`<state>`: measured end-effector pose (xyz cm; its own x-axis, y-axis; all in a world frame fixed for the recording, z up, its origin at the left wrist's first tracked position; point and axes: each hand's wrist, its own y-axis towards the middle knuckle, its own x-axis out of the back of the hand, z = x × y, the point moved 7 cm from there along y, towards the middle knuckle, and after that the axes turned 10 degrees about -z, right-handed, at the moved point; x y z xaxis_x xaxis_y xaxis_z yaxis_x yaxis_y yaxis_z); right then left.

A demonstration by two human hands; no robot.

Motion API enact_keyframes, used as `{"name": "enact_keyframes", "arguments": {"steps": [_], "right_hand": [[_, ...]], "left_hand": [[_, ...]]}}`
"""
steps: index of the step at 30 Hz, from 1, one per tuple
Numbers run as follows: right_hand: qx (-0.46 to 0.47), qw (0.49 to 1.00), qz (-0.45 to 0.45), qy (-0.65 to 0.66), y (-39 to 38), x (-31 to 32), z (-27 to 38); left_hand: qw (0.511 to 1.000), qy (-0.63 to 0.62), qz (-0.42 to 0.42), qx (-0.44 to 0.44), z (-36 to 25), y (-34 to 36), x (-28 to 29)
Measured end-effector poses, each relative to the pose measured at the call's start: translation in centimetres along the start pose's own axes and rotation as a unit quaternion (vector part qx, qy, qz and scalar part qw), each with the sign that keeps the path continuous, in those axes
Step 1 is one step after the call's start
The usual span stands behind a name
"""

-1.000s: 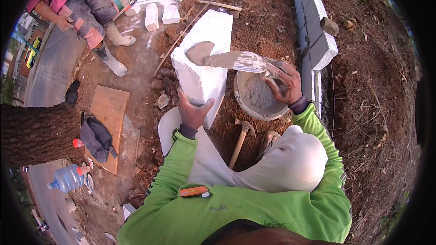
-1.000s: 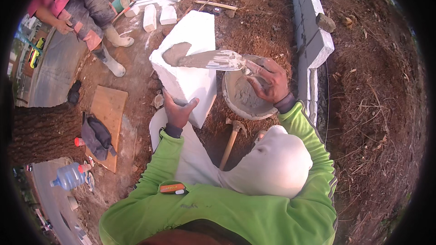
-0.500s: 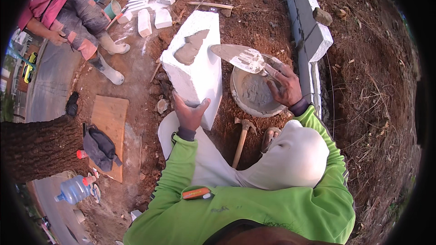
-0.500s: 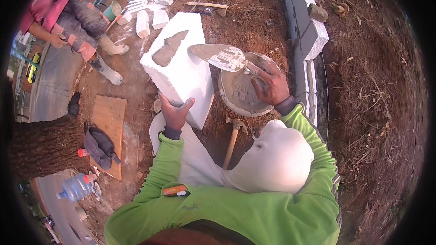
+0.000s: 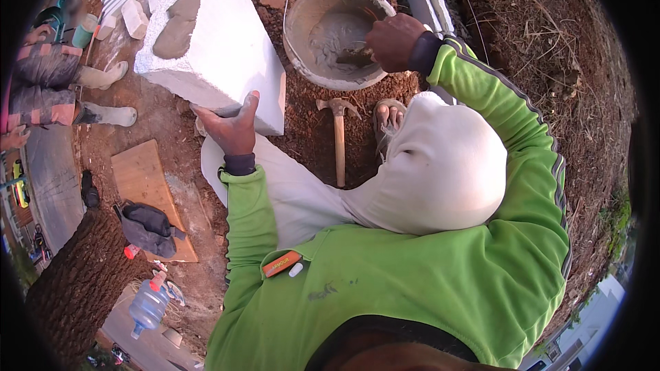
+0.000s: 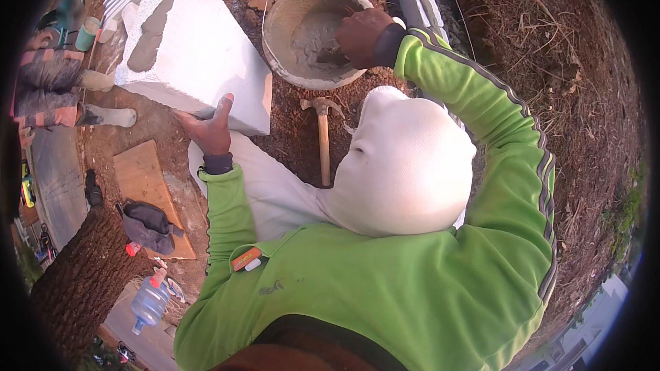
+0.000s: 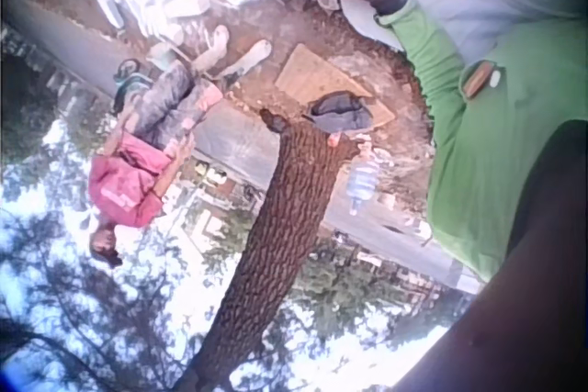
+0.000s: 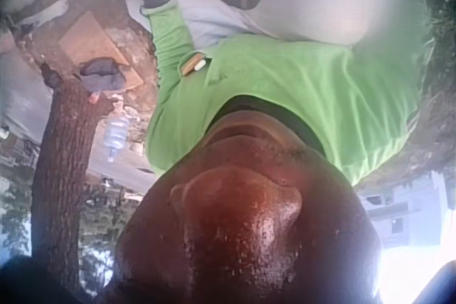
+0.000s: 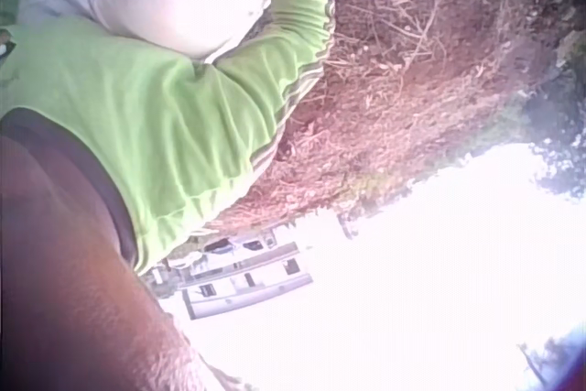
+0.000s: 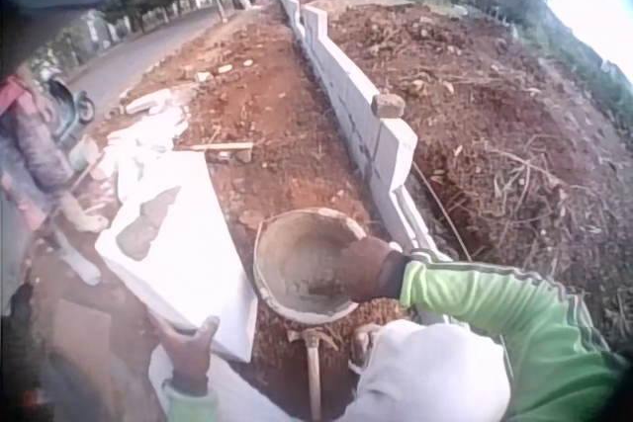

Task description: The person applies mortar to white bricks using a trowel and places them on a low wall, tapping them into place with a hammer. They continue this process by adding mortar between the joints and smoothing it with the trowel.

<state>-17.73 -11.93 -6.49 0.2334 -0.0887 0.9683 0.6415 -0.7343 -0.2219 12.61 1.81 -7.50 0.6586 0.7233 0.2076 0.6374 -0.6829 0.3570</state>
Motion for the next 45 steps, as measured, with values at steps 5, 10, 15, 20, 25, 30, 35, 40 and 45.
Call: {"name": "enact_keyframes", "arguments": {"steps": [5, 10, 15, 20, 25, 30, 35, 40, 45], "right_hand": [[-0.069, 0.952, 0.133, 0.268, -1.0, -2.4, -5.9], [-0.202, 0.845, 0.107, 0.483, -6.4, -3.9, -9.7], [-0.237, 0.645, 0.009, 0.727, -9.7, -5.6, -9.4], [-0.125, 0.621, -0.103, 0.767, -7.7, -0.1, -6.9], [-0.053, 0.650, -0.288, 0.701, -2.5, 7.3, -3.0], [0.003, 0.776, -0.508, 0.374, 1.4, 9.9, -0.6], [0.051, 0.782, -0.590, 0.195, 0.0, 9.1, -0.5], [0.088, 0.790, -0.544, 0.269, -2.2, 9.1, -2.2], [-0.029, 0.787, -0.519, 0.333, 0.3, 10.0, -2.7]], "left_hand": [[1.000, 0.021, 0.009, 0.006, -0.5, 0.0, 0.3], [1.000, -0.003, 0.004, 0.019, -0.2, 0.0, 0.1], [1.000, 0.015, 0.000, 0.022, -0.1, -0.2, 0.2], [0.996, 0.082, -0.001, 0.026, 2.1, -0.5, 0.9], [0.998, 0.059, 0.021, 0.008, 0.5, -0.2, -0.3], [0.994, 0.114, 0.002, -0.003, 0.8, -0.6, -0.2], [0.994, 0.105, 0.014, 0.005, 1.5, -0.8, -0.2], [0.993, 0.120, 0.008, 0.014, 1.8, -0.7, 0.2], [0.992, 0.123, 0.003, 0.004, 1.8, -0.6, -0.1]]}}
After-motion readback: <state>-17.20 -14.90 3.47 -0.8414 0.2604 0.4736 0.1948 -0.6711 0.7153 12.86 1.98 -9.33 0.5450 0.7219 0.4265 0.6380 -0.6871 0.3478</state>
